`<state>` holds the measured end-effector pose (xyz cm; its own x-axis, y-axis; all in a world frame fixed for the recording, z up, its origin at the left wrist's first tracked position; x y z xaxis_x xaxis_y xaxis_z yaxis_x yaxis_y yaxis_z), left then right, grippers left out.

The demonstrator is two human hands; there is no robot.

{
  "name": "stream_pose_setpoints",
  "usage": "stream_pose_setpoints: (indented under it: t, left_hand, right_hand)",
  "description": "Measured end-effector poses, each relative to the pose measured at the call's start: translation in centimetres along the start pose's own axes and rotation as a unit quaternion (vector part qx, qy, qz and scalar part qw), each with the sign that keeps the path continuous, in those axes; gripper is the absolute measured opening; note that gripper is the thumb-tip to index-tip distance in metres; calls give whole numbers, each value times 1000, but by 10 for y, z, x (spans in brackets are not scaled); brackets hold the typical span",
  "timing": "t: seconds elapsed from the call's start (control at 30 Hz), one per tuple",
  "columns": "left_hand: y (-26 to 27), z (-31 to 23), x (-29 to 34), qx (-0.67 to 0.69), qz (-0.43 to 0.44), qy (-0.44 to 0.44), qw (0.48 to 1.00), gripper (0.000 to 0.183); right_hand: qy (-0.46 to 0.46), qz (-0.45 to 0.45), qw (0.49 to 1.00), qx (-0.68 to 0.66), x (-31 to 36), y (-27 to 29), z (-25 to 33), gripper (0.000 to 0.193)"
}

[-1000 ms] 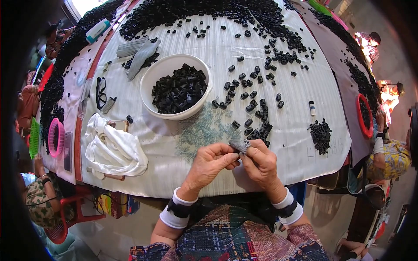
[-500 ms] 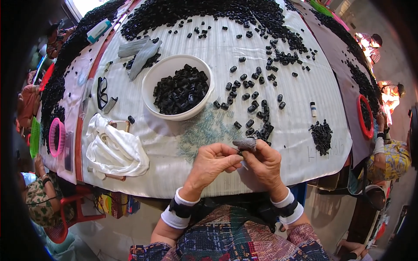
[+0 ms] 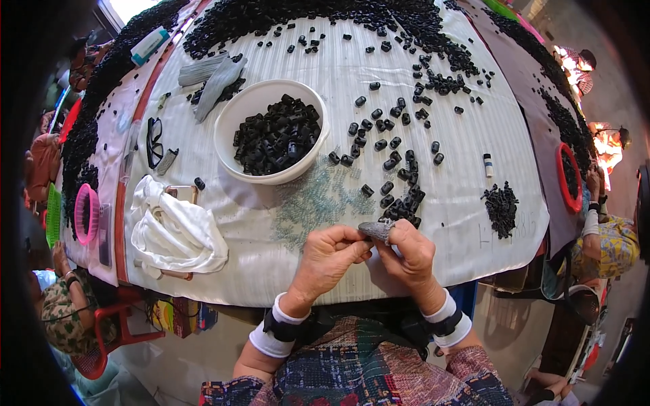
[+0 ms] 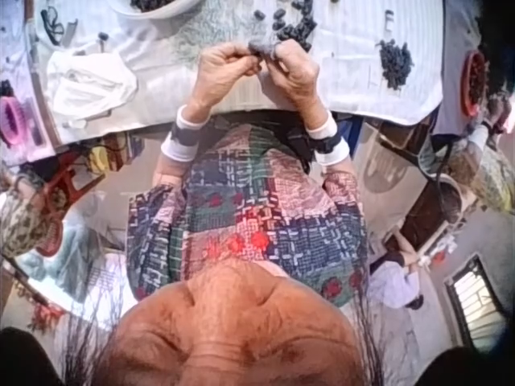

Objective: Sorting and preparing small black shoe components at a production table.

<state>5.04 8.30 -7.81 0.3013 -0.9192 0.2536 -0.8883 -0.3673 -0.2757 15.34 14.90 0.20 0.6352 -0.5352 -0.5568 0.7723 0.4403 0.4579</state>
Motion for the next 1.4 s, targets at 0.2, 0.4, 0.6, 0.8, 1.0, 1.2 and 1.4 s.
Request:
stream_pose_setpoints:
  t: [0.2,0.4,0.6,0.8,1.0,1.2,1.4]
  left_hand:
    - [0,-2,1,-8,0,-7,1000,14]
    - [-2,-1,0,21,30,18,999,17]
    - [-1,-4,1,7,6,2,1000,16]
    - [1,-4,1,29,-23,19,999,17]
    - [5,-5,2,65,-36,22,997,13]
    - [6,-7,4,91,-49,42,994,12]
    - [7,-6,1,46,-45,37,997,9]
  right_hand:
    - [-33,-1,999,-29,-4,-1,-2,20]
    - [-32,0,999,-41,-5,-1,-5,21]
    - [-25,-16,999,-28,-5,0,-2,24]
    - [-26,-5,999,-29,-5,-3,-1,27]
    - [-16,-26,999,-27,-5,1,1,38]
    - [30,37,998,48,-5,-14,10,44]
    - [50,47,996,63,-4,-17,12,40]
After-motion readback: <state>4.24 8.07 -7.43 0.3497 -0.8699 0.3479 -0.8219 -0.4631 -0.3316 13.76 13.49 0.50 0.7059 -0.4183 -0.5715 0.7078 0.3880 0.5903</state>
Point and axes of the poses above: each hand's wrist, its own x-axis away from the middle knuckle, its own y-axis out of the back of the hand, z = x × y, the point moved 9 cm from there along -x, towards the middle knuckle, and after that the axes turned 4 degrees about -x, right-handed, at the moved point
